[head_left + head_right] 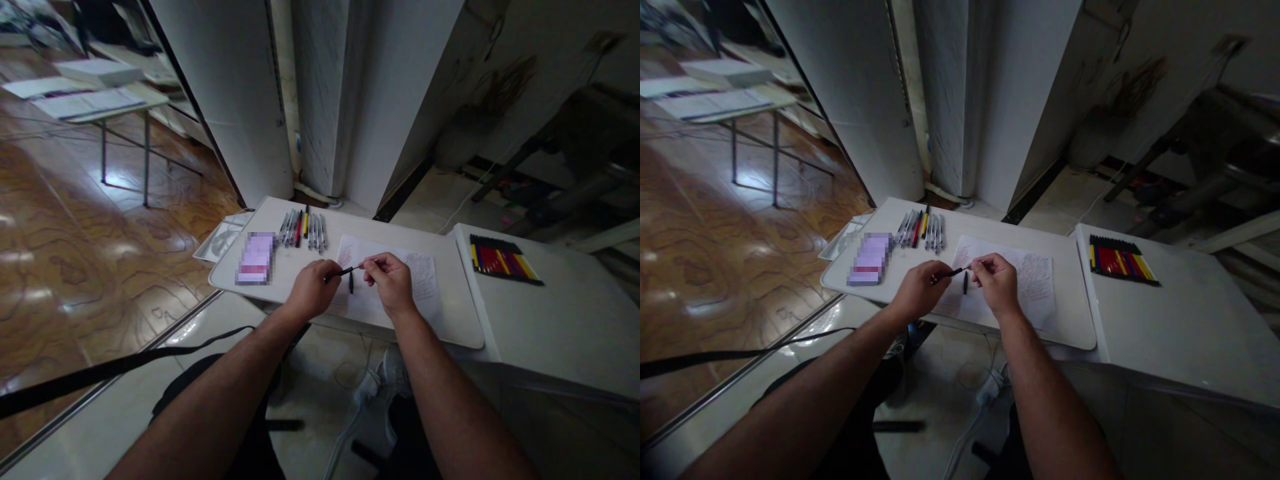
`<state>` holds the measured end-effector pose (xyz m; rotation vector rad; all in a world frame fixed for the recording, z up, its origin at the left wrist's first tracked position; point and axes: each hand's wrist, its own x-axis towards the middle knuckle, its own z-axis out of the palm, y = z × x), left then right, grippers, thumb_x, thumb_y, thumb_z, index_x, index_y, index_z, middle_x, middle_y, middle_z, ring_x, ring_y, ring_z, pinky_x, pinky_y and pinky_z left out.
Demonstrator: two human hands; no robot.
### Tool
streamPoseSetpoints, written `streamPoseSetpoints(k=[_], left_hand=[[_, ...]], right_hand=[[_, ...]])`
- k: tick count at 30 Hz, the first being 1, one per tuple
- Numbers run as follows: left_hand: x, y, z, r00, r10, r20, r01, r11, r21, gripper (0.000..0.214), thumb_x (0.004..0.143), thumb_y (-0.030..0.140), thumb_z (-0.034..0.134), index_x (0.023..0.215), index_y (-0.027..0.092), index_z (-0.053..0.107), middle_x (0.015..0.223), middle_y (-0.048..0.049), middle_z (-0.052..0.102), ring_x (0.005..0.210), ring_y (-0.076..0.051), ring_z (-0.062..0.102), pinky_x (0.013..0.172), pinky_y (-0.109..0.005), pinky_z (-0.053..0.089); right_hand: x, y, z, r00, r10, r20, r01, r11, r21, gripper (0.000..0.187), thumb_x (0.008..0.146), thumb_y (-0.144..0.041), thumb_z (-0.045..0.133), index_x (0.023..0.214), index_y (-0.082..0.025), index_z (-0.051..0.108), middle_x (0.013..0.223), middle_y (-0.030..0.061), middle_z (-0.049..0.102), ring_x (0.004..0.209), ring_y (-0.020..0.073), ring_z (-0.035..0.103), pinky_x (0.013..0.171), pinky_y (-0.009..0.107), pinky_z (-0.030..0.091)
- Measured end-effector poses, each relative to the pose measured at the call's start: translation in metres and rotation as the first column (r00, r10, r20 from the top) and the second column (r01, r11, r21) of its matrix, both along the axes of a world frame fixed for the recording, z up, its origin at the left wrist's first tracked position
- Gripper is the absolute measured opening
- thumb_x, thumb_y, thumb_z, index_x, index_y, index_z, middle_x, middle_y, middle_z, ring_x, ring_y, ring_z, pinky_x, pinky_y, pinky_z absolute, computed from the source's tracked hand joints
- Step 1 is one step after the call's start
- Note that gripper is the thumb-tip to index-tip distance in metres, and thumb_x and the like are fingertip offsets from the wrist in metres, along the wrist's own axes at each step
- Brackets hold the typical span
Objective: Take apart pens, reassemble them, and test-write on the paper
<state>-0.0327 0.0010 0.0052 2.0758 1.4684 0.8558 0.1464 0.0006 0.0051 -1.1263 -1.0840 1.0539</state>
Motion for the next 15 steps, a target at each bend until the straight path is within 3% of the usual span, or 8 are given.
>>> streamPoseSetpoints(k=[7,15], left_hand=[[-0.0017,0.0004,0.0035,1.0,0.013,-0.029,-0.013,1.0,0.0,0.012,0.082,0.02,0.06,0.089,0.02,0.068,0.085,-0.0037,0.069,0.074,-0.016,0.061,0.07,-0.028,0.046],[-0.0002,-0.0008,0.0037,0.999,-0.017,-0.04,0.018,1.0,0.024,0.013,0.081,0.017,0.058,0.089,0.019,0.069,0.084,-0.0041,0.067,0.075,-0.017,0.059,0.071,-0.028,0.045]], right_hand=[[0.0098,0.0032,0.005,0.994,-0.09,0.057,0.088,0.995,0.04,0.018,0.075,-0.034,0.071,0.078,-0.017,0.065,0.071,0.0027,0.069,0.053,0.0098,0.055,0.047,0.023,0.041],[-0.0001,0.0009,-0.0036,0.978,-0.012,0.207,0.009,1.0,0.013,0.017,0.075,-0.033,0.071,0.078,-0.018,0.066,0.059,-0.001,0.063,0.052,0.0118,0.056,0.049,0.024,0.043]])
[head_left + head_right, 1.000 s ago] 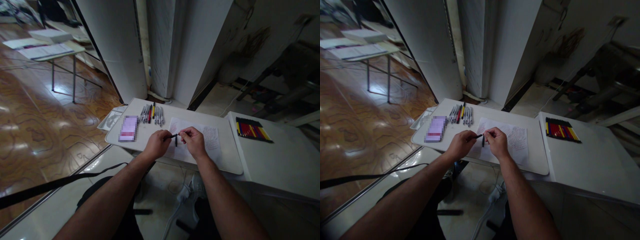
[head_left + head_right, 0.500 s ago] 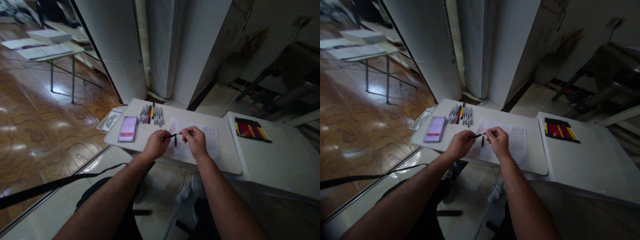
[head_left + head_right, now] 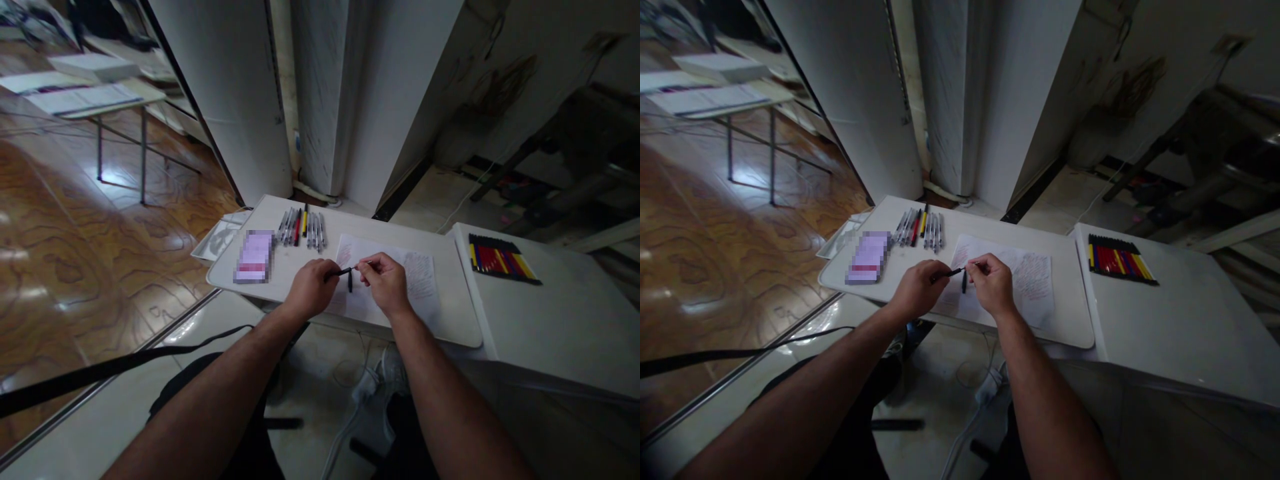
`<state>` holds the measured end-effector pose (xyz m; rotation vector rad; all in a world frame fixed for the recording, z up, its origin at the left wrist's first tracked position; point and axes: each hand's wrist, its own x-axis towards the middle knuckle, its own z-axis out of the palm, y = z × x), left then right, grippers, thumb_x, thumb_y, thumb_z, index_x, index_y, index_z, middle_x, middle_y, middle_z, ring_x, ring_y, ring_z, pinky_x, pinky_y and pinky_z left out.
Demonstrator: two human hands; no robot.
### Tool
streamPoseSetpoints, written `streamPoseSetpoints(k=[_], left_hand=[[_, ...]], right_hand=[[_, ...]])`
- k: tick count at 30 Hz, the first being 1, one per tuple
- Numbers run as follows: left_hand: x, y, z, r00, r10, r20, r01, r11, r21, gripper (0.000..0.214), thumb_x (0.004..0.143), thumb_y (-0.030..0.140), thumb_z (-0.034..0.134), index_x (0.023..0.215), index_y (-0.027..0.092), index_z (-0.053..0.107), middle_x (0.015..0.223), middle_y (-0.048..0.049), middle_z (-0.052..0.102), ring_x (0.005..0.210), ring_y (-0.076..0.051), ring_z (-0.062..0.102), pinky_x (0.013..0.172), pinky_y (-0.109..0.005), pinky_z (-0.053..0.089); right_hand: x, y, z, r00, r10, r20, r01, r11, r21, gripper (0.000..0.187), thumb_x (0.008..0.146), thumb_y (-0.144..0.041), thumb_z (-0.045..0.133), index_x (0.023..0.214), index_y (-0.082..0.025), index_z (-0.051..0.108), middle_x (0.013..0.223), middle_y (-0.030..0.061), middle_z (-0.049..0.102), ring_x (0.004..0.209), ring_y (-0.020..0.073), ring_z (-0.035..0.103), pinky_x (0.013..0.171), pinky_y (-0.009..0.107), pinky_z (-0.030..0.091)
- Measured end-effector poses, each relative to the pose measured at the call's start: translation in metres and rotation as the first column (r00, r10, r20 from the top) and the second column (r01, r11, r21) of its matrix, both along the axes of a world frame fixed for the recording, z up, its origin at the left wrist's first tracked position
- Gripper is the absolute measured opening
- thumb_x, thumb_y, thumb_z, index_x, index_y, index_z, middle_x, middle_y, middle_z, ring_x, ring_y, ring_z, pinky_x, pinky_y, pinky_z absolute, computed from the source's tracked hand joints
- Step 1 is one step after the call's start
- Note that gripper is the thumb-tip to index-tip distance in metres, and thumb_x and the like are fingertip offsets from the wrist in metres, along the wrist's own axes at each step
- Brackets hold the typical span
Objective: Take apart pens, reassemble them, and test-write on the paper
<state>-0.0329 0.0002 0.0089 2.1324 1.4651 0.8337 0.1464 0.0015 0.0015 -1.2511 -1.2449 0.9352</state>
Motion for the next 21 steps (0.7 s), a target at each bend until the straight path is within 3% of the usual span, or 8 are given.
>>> streamPoseSetpoints(k=[12,21], left_hand=[[-0.0012,0.0017,-0.0023,0.999,-0.013,0.041,0.013,1.0,0.01,0.013,0.081,0.016,0.058,0.088,0.019,0.069,0.082,-0.0035,0.067,0.074,-0.016,0.059,0.07,-0.028,0.044],[-0.0007,0.001,-0.0023,0.999,-0.012,0.041,0.012,1.0,-0.006,0.012,0.079,0.015,0.059,0.086,0.019,0.068,0.081,-0.0033,0.067,0.073,-0.016,0.059,0.069,-0.028,0.045]], right_hand=[[-0.008,-0.0025,0.0006,0.969,0.047,-0.241,-0.063,0.996,-0.059,0.016,0.074,-0.032,0.072,0.077,-0.019,0.065,0.069,0.0012,0.069,0.05,0.0095,0.054,0.045,0.022,0.041],[-0.0103,-0.0037,0.0018,0.971,0.025,-0.238,-0.047,0.995,-0.087,0.021,0.071,-0.036,0.075,0.076,-0.018,0.066,0.062,-0.0001,0.065,0.049,0.0096,0.053,0.045,0.022,0.041]])
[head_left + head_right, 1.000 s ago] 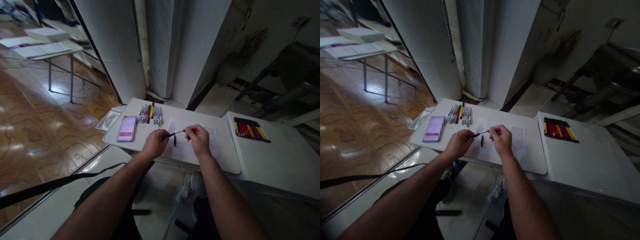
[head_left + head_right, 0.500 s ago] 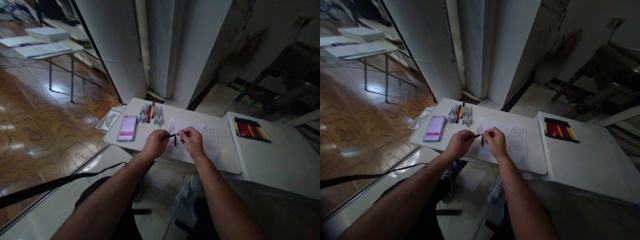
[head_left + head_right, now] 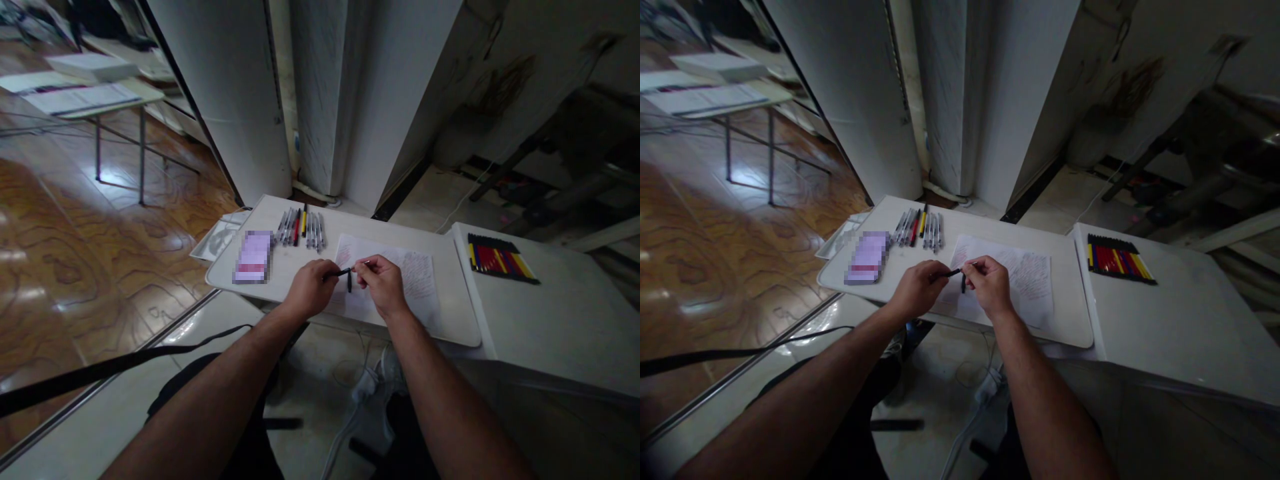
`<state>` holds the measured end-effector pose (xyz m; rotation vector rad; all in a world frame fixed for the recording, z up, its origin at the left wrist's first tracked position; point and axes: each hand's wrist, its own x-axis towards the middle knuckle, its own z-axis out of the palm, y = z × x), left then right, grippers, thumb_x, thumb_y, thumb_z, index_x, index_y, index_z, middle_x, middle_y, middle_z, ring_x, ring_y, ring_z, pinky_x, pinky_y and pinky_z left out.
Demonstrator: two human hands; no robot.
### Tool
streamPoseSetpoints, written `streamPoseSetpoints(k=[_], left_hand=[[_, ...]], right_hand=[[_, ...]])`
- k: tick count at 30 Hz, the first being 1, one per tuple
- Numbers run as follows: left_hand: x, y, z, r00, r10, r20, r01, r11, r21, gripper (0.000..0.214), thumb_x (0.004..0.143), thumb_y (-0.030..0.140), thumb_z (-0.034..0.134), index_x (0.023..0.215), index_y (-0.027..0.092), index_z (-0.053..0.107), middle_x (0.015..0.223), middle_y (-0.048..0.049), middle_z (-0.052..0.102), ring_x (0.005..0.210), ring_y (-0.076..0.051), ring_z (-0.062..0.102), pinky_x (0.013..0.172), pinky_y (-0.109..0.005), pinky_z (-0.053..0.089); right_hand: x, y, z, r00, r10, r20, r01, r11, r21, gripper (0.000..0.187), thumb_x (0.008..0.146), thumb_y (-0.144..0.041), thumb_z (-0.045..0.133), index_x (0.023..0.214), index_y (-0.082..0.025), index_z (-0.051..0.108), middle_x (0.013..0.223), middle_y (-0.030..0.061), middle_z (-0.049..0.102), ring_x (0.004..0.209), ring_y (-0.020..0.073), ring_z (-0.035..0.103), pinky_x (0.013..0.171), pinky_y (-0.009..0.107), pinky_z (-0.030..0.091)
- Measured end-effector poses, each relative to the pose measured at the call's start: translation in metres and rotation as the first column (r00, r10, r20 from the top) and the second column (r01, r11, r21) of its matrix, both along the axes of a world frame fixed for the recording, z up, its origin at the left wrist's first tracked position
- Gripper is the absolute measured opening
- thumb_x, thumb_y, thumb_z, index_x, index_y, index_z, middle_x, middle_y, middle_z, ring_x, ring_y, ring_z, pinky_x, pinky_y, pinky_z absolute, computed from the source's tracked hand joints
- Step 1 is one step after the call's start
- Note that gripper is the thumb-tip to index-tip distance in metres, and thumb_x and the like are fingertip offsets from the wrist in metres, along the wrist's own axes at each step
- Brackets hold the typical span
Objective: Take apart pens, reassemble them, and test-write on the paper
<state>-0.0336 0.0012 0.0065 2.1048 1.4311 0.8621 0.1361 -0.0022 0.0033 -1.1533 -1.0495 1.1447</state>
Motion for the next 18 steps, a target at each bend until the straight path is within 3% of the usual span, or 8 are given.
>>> streamPoseSetpoints(k=[18], left_hand=[[0.0025,-0.001,0.0012,1.0,-0.004,0.018,0.005,0.998,-0.056,0.014,0.081,0.019,0.058,0.089,0.019,0.068,0.085,-0.0036,0.071,0.075,-0.016,0.062,0.069,-0.027,0.047]], right_hand=[[0.002,0.0022,-0.0026,0.999,-0.033,-0.001,0.033,0.999,-0.021,0.023,0.072,-0.037,0.075,0.079,-0.017,0.068,0.063,0.0,0.065,0.05,0.0083,0.051,0.046,0.021,0.04]])
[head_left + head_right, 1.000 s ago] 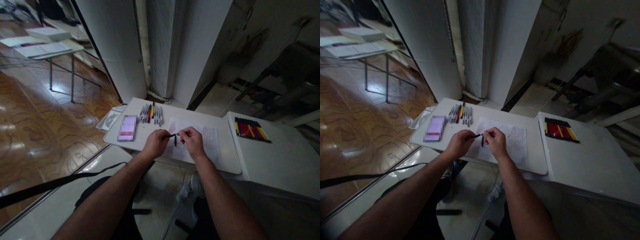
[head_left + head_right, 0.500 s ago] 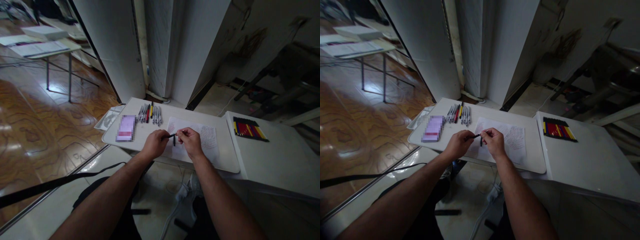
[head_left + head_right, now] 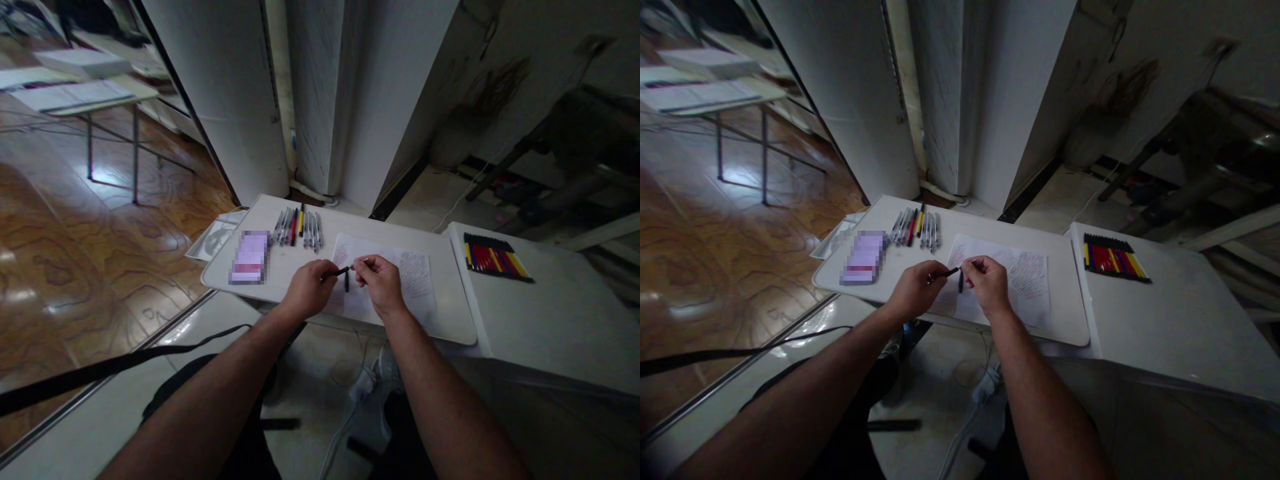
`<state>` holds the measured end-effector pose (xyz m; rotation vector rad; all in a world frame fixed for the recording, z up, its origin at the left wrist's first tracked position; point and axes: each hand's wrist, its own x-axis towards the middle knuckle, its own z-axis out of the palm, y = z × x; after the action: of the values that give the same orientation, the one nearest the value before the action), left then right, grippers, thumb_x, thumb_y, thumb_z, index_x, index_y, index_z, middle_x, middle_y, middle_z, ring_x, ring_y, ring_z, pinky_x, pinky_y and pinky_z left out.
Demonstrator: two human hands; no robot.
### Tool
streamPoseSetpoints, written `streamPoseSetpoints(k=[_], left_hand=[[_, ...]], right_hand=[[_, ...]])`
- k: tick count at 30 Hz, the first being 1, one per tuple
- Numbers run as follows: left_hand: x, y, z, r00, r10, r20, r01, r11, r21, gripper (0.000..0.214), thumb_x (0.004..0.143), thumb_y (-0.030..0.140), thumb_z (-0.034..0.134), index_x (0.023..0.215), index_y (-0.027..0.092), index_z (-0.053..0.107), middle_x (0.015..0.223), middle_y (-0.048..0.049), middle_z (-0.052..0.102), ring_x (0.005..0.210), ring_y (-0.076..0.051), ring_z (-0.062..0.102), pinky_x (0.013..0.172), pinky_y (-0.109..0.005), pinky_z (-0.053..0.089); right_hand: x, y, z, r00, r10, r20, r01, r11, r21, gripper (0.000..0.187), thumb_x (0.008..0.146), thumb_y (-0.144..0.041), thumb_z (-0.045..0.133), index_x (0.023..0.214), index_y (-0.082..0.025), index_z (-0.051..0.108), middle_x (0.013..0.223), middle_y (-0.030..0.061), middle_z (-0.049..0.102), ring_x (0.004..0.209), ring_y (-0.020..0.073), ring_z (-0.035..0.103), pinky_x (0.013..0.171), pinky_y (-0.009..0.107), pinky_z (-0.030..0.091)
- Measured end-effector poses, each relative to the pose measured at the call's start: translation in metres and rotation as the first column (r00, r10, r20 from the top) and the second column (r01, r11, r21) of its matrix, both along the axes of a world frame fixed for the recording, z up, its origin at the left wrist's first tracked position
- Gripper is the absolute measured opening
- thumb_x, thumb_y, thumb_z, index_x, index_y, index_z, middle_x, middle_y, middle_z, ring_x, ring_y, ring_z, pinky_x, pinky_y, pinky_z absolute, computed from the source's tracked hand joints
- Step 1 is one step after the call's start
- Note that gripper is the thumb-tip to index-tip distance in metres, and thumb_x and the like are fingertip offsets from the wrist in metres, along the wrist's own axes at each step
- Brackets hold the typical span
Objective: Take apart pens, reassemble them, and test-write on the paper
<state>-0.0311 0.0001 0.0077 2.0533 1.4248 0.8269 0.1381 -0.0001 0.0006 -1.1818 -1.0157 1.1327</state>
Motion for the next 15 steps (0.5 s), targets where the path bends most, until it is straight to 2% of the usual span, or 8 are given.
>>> streamPoseSetpoints(k=[15], left_hand=[[-0.0006,-0.0001,0.0,1.0,0.004,0.016,-0.004,1.0,-0.003,0.014,0.081,0.019,0.058,0.09,0.02,0.068,0.086,-0.0036,0.072,0.074,-0.016,0.062,0.068,-0.027,0.047]], right_hand=[[0.0005,-0.0001,0.0015,1.0,-0.013,0.006,0.013,1.0,-0.007,0.024,0.07,-0.038,0.075,0.08,-0.017,0.068,0.062,-0.0009,0.063,0.05,0.0092,0.052,0.046,0.022,0.041]])
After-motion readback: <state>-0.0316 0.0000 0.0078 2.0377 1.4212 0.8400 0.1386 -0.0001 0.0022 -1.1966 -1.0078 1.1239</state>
